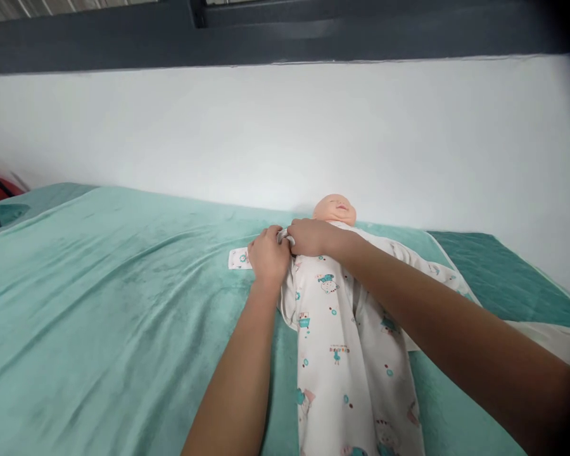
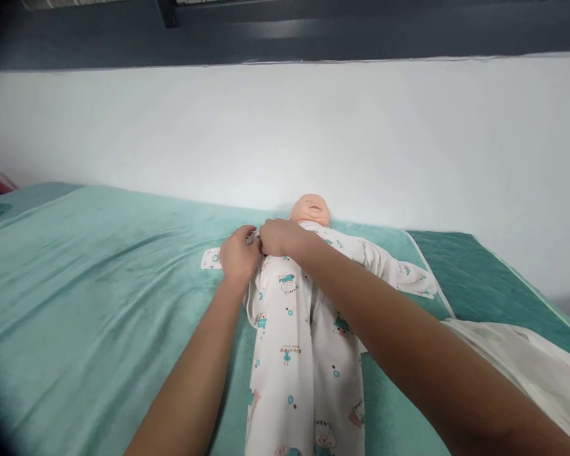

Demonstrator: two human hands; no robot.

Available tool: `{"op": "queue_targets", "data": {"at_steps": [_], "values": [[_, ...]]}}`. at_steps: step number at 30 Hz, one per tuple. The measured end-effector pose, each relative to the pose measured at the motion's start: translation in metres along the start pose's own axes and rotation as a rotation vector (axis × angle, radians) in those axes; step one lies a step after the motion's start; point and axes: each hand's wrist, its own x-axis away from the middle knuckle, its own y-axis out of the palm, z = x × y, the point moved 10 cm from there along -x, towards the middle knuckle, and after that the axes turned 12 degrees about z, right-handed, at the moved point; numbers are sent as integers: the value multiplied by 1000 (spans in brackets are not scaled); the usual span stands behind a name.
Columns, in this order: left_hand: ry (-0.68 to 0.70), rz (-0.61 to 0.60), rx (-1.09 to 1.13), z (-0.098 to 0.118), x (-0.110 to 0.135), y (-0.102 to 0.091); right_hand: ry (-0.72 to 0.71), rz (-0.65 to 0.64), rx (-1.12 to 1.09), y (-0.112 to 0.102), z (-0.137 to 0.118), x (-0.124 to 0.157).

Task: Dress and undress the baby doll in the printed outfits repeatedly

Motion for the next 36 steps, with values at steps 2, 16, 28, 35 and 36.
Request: {"op": "queue_targets", "data": {"at_steps": [2,16,28,35,36], "values": [[16,1,-21,1,0,1,-3,-45,16,7,-2,-6],[34,22,-56,3,4,-5,-70,-45,70,2,1,-3],[72,5,-7,2,21,-16,2,20,125,-38,41,34],[-3,-102,0,-12,26,-7,39,54,143,-52,46,50],[-2,-122,-7,-13,26,-6,40,61,147,-52,47,51]]}}
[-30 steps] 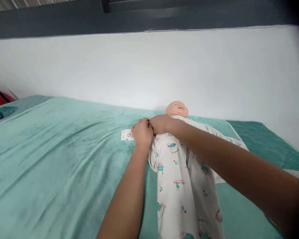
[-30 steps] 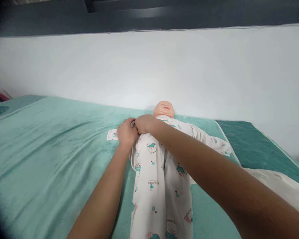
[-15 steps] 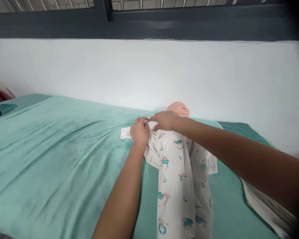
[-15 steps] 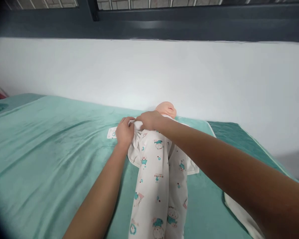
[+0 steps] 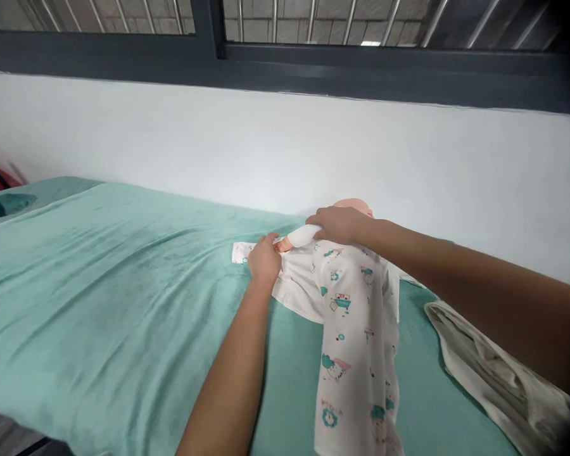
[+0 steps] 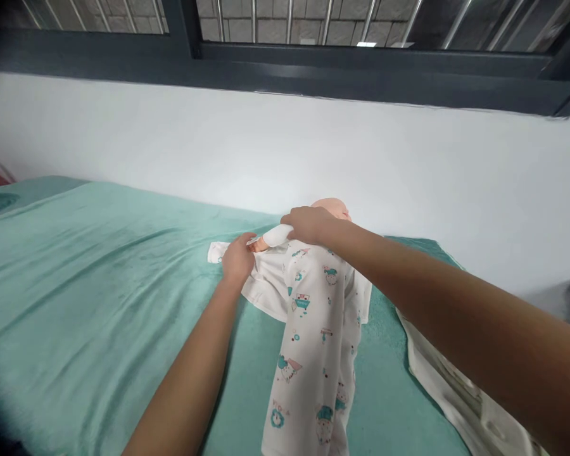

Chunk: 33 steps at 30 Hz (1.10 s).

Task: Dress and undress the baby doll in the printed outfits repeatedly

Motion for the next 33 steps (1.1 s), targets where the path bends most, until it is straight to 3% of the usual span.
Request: {"op": "queue_targets", "data": {"at_steps": [7,11,15,20,25,29,33], "values": [[48,-118,-85,4,0,7,-1,34,-56,0,8,3],[88,-54,-197,11,0,0,4,52,-117,2,2,3],[193,38,-308,30,0,-3,-18,48,-180,18,-19,-4],[375,1,-234,59,5,12,33,124,-264,24,-20,-3],[336,22,-267,57,5,16,321,351,-504,22,40,53],[271,90,-325,44,3,7,764,632,-598,60,103,133],[211,94,-365,35,1,3,717,652,-348,90,105,156]]}}
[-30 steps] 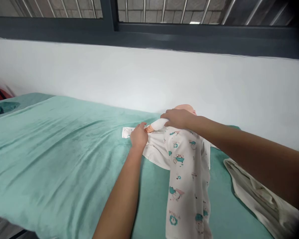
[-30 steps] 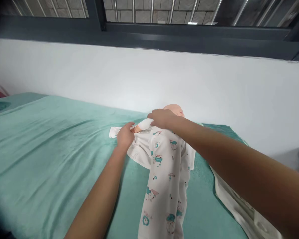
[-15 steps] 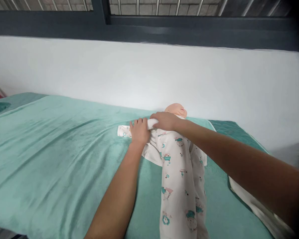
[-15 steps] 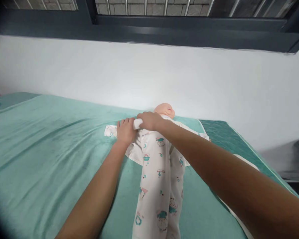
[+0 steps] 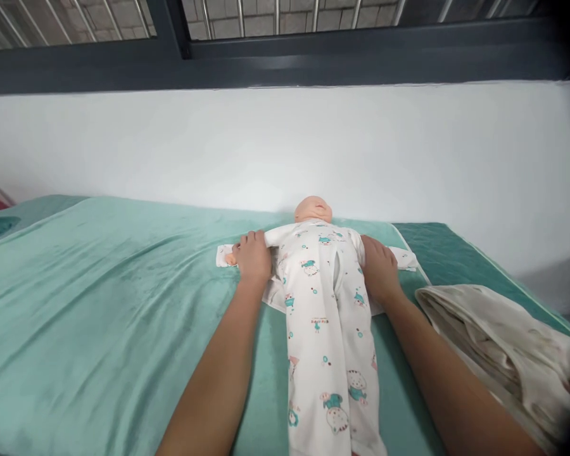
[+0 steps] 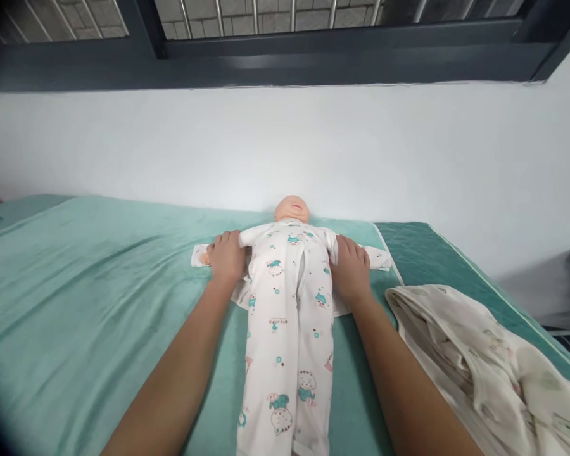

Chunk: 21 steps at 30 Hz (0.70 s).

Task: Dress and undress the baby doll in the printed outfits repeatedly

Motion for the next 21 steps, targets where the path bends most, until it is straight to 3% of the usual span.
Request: {"op": "queue_targets", "data": {"at_steps": [3,5,8,11,13,16,19,21], "values": [[-16,-10,25,1,0,-2,-35,6,38,3,4,-2],[-20,7,94,5,3,-9,27,45,3,-2,15,-9],[5,66,307,18,10,-34,177,126,-23,-13,41,-17],[39,81,539,44,15,-66,220,121,-3,-14,52,-17],[111,-21,621,78,12,-76,226,101,7,-12,53,-17],[367,-254,575,153,8,-71,249,88,16,-11,51,-18],[636,-454,264,219,8,-40,279,78,12,-11,51,-21],[724,-573,102,246,11,-13,297,67,10,-11,52,-23]]}}
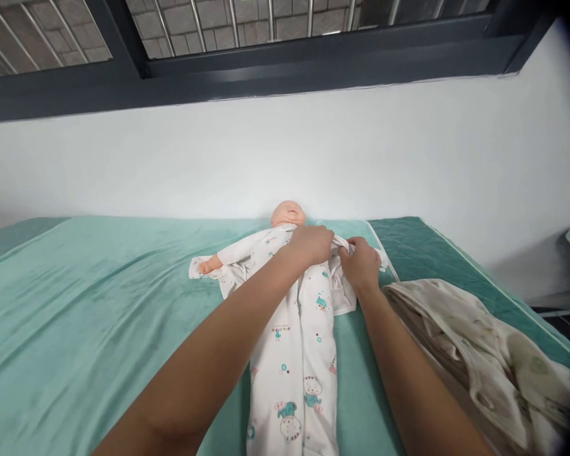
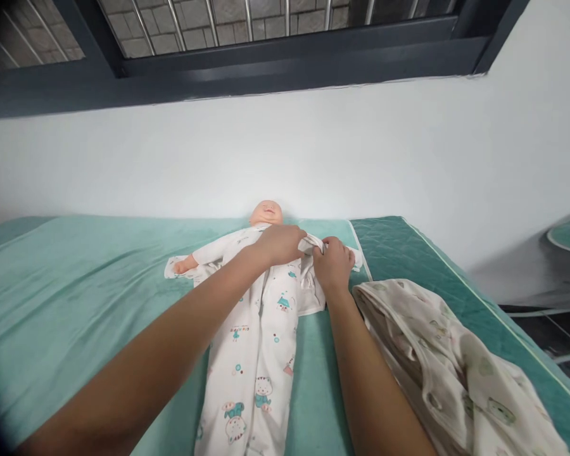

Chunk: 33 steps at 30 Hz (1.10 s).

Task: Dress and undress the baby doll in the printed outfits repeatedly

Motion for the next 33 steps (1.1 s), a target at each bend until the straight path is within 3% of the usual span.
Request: {"op": "queue_targets", "data": {"at_steps": [5,10,13,21,25,33], "values": [[21,-84,-82,18,-36,32,3,-40,-23,1,3,-5],[46,-103,-148,8,-39,38,137,6,-43,-7,26,-13],[56,-115,-185,3,-40,37,132,6,-23,-7,27,-14],[188,-182,-170,19,-58,62,115,-61,25,-7,20,-14],[219,-89,-154,17,-57,54,179,-71,-43,-7,26,-16],[202,-3,-219,0,-36,7,272,14,-192,-15,34,-15]]}}
